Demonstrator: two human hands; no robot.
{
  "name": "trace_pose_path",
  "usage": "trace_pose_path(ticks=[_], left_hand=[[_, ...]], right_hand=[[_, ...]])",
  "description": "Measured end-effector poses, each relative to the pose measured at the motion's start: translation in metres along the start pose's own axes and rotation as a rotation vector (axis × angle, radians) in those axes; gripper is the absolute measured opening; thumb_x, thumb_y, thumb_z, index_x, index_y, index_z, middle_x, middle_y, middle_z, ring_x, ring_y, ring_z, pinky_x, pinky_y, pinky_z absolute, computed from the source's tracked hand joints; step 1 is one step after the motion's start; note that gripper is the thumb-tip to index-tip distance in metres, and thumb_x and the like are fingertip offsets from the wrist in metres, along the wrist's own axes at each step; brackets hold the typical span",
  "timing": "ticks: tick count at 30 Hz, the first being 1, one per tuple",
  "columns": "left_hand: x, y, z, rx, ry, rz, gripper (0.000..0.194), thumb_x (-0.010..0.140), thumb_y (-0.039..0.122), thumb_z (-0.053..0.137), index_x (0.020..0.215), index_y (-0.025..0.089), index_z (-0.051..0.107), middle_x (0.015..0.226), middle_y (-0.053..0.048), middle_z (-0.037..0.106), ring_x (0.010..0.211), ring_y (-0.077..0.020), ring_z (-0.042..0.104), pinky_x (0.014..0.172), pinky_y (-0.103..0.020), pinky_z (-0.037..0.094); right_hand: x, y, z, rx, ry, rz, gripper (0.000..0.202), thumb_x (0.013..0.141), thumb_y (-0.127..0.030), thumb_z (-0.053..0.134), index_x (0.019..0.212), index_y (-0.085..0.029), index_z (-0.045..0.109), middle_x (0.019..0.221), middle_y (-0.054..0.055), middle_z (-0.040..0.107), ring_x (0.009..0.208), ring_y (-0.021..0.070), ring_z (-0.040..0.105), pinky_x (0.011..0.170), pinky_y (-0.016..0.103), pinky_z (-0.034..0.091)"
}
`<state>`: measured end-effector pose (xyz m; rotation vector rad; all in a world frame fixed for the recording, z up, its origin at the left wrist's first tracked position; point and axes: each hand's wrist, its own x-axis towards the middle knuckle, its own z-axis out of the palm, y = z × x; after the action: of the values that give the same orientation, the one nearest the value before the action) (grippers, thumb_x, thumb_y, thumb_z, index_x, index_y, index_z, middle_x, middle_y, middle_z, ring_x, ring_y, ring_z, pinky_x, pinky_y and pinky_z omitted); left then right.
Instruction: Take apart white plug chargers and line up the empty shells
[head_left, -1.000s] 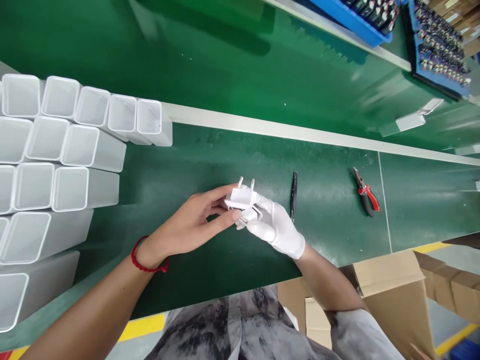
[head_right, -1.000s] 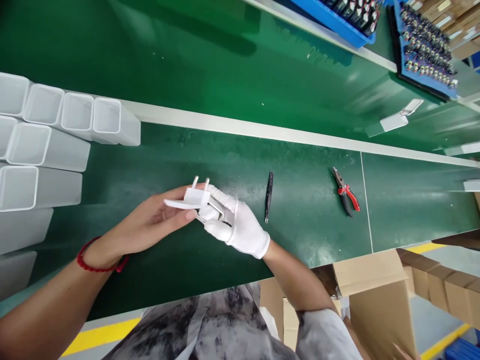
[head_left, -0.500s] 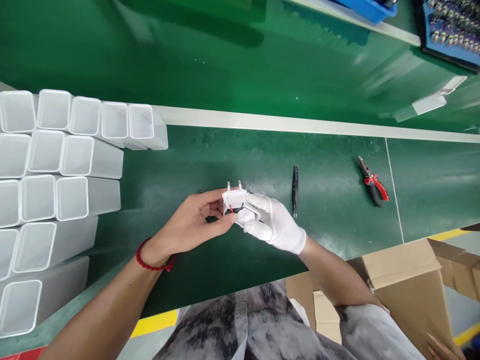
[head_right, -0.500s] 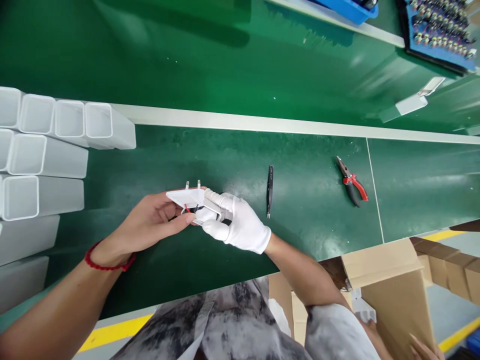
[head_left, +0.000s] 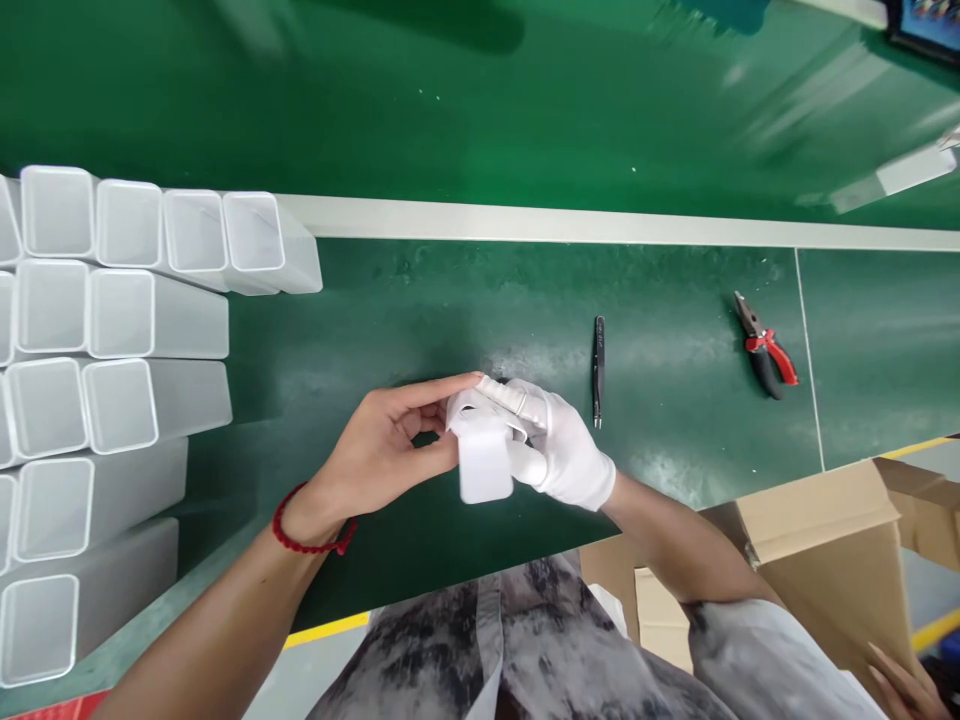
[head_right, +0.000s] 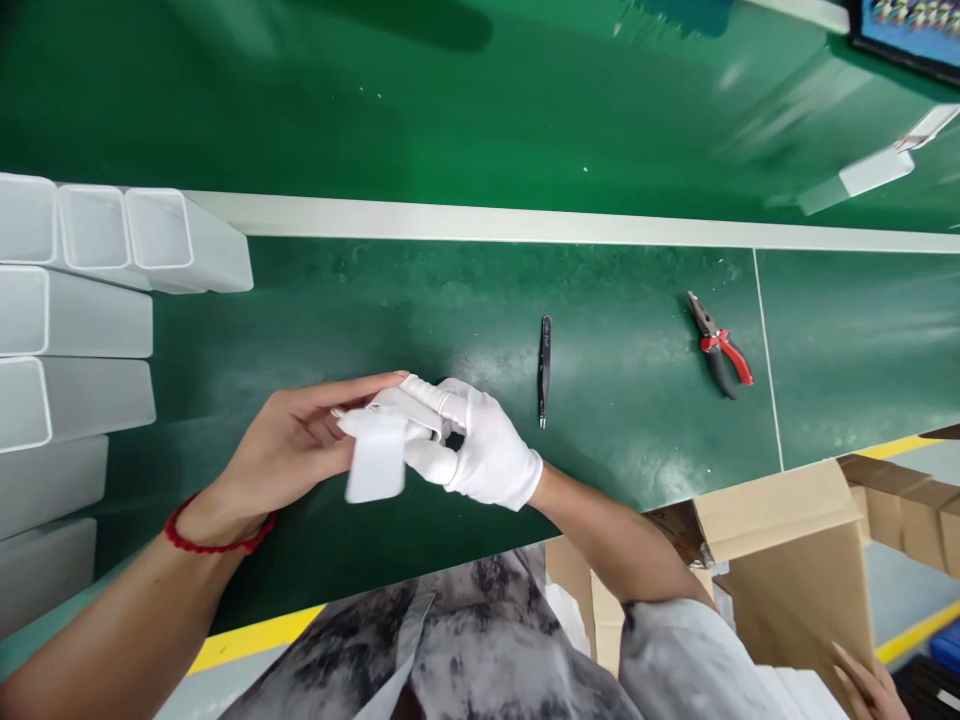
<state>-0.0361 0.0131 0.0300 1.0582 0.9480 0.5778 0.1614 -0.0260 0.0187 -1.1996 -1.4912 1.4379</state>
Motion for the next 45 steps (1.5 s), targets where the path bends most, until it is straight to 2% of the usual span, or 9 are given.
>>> trace_pose_path(ticks=[4, 11, 16, 20, 26, 32, 38, 41, 45], left_hand=[[0.004, -0.004, -0.004, -0.024, -0.037, 0.019, 0.053, 0.075, 0.033, 0.079, 0.124, 0.020, 0.066, 0.108, -0.009, 0.073, 0.089, -0.0211, 0.069, 0.076, -0.029, 0.058], [0.002, -0.005, 0.001, 0.092, -0.033, 0.199, 0.045, 0.087, 0.035, 0.066, 0.131, 0.024, 0.061, 0.116, -0.010, 0.070, 0.088, -0.0186, 0.067, 0.072, -0.024, 0.057], [-0.002, -0.013, 0.004, 0.165, -0.012, 0.269, 0.046, 0.087, 0.031, 0.066, 0.132, 0.026, 0.060, 0.106, -0.011, 0.071, 0.084, -0.0183, 0.065, 0.071, -0.026, 0.056], [0.002, -0.008, 0.006, 0.091, 0.090, 0.173, 0.046, 0.082, 0.039, 0.071, 0.123, 0.019, 0.067, 0.095, -0.010, 0.072, 0.074, -0.0169, 0.064, 0.064, -0.026, 0.056], [0.004, 0.002, 0.006, 0.069, 0.085, 0.078, 0.048, 0.080, 0.043, 0.072, 0.120, 0.016, 0.069, 0.086, -0.007, 0.074, 0.066, -0.0161, 0.063, 0.065, -0.028, 0.057], [-0.001, -0.005, 0.004, 0.252, 0.073, 0.244, 0.047, 0.085, 0.037, 0.067, 0.129, 0.021, 0.063, 0.094, -0.009, 0.070, 0.075, -0.0162, 0.061, 0.063, -0.024, 0.052], [0.002, 0.000, 0.006, 0.204, 0.104, 0.156, 0.048, 0.083, 0.040, 0.068, 0.124, 0.016, 0.066, 0.087, -0.006, 0.070, 0.067, -0.0145, 0.060, 0.063, -0.026, 0.055], [0.001, 0.000, 0.006, 0.247, 0.119, 0.136, 0.049, 0.083, 0.042, 0.068, 0.126, 0.017, 0.065, 0.086, -0.005, 0.070, 0.064, -0.0132, 0.060, 0.060, -0.024, 0.054], [0.001, 0.000, 0.007, 0.262, 0.144, 0.101, 0.053, 0.083, 0.048, 0.067, 0.126, 0.016, 0.065, 0.084, -0.005, 0.071, 0.062, -0.0126, 0.060, 0.059, -0.023, 0.053]], right_hand=[[0.005, 0.000, -0.001, 0.120, -0.051, 0.027, 0.057, 0.087, -0.058, 0.059, 0.127, -0.017, 0.061, 0.083, 0.002, 0.056, 0.069, 0.0128, 0.051, 0.065, 0.027, 0.050], [0.007, 0.004, -0.003, 0.374, -0.090, 0.139, 0.067, 0.080, -0.054, 0.071, 0.135, -0.021, 0.053, 0.119, 0.009, 0.061, 0.108, 0.0214, 0.061, 0.100, 0.036, 0.048], [0.005, 0.012, 0.005, 0.280, 0.062, 0.128, 0.058, 0.079, -0.060, 0.069, 0.122, -0.020, 0.065, 0.099, 0.006, 0.064, 0.090, 0.0207, 0.063, 0.080, 0.032, 0.053], [0.009, 0.004, -0.002, 0.421, -0.046, 0.187, 0.071, 0.076, -0.068, 0.066, 0.126, -0.019, 0.062, 0.099, 0.007, 0.066, 0.076, 0.0159, 0.061, 0.066, 0.028, 0.053], [0.015, -0.009, -0.009, 0.487, -0.139, 0.300, 0.065, 0.082, -0.058, 0.066, 0.132, -0.018, 0.057, 0.099, 0.006, 0.068, 0.079, 0.0143, 0.061, 0.073, 0.028, 0.054], [0.014, -0.004, 0.005, 0.516, 0.019, 0.221, 0.075, 0.067, -0.068, 0.073, 0.122, -0.018, 0.064, 0.098, 0.006, 0.066, 0.069, 0.0125, 0.056, 0.065, 0.027, 0.052], [0.013, -0.005, -0.002, 0.527, -0.127, 0.166, 0.054, 0.084, -0.055, 0.066, 0.123, -0.018, 0.063, 0.092, 0.004, 0.066, 0.074, 0.0122, 0.059, 0.071, 0.026, 0.051], [0.013, -0.005, -0.002, 0.494, -0.088, 0.201, 0.045, 0.086, -0.047, 0.067, 0.120, -0.017, 0.064, 0.090, 0.003, 0.067, 0.070, 0.0107, 0.059, 0.071, 0.025, 0.052], [0.011, -0.003, -0.003, 0.415, -0.133, 0.202, 0.048, 0.088, -0.054, 0.060, 0.118, -0.016, 0.064, 0.090, 0.005, 0.067, 0.074, 0.0149, 0.064, 0.074, 0.031, 0.056]])
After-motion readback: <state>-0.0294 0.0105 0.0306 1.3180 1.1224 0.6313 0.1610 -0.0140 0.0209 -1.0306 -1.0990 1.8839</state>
